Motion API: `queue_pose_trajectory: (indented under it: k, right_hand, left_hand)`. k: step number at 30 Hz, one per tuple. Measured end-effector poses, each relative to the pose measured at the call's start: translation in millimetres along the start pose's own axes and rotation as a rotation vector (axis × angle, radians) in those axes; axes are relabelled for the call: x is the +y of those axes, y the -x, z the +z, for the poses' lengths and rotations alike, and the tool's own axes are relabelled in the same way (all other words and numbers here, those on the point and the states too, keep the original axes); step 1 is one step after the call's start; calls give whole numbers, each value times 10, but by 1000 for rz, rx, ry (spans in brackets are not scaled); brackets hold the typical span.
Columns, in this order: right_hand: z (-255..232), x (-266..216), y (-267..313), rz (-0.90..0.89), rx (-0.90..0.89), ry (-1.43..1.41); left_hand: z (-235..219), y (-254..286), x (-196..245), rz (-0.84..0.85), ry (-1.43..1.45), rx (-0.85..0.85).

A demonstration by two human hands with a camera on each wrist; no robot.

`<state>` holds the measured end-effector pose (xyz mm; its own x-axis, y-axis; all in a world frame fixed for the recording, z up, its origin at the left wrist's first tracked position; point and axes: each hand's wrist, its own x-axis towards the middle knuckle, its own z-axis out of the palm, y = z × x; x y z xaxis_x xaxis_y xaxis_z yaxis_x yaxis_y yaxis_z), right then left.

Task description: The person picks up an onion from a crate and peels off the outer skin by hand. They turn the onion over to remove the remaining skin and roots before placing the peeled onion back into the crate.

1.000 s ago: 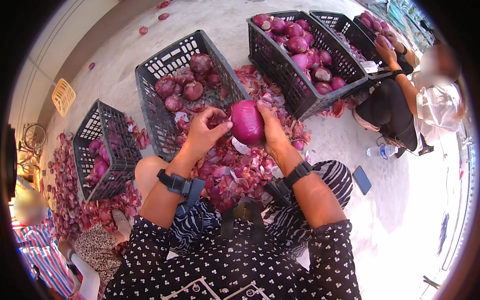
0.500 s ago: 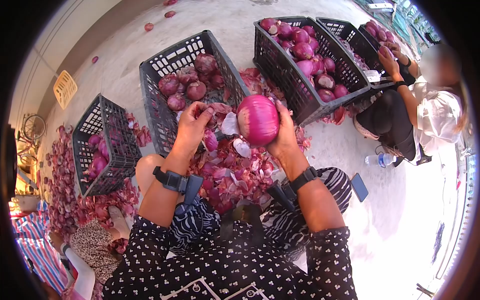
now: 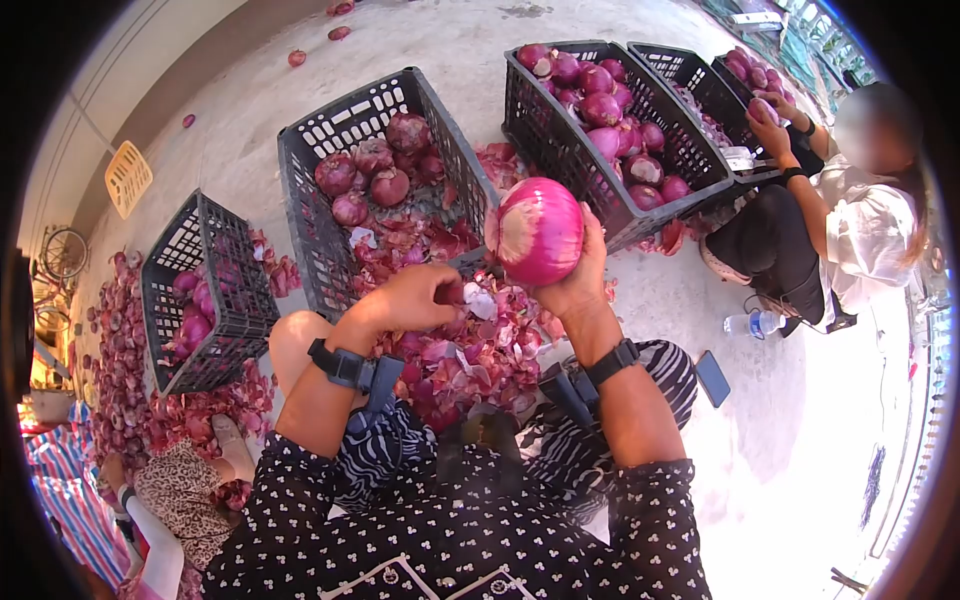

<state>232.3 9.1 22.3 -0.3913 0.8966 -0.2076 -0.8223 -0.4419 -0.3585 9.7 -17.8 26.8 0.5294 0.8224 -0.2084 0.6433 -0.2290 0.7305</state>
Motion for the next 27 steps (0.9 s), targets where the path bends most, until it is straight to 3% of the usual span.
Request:
queue_pose_trajectory:
  k: [1,2,4,5,6,9,12,19,27]
  right_hand:
    - [6,4,0,-1,-12,-29]
    - [15,6,5,-1,-12,-29]
    - [61,27,37,-48,122,88]
    - [55,50,47,-50,124,85]
    - [48,79,53,-64,105,167]
    - [84,159,84,-69,91,276]
    - [67,204,55,-59,94,285]
    - [139,223,36,48,159,120]
    - [201,234,102,52,249,146]
  left_hand:
    - [84,-18,-60,140,12,125]
    - [110,-32,-80,140,12,124]
    - [95,-40,39,43,525,174]
    - [131,-93,-6,95,709,197]
    - [150,-110,5,95,709,195]
    - [188,-143,75,236,748,505]
    - [153,-101,58,146,785,473]
    - [73,-62,84,194,853,457]
    - [-34,5,125,194,862,285]
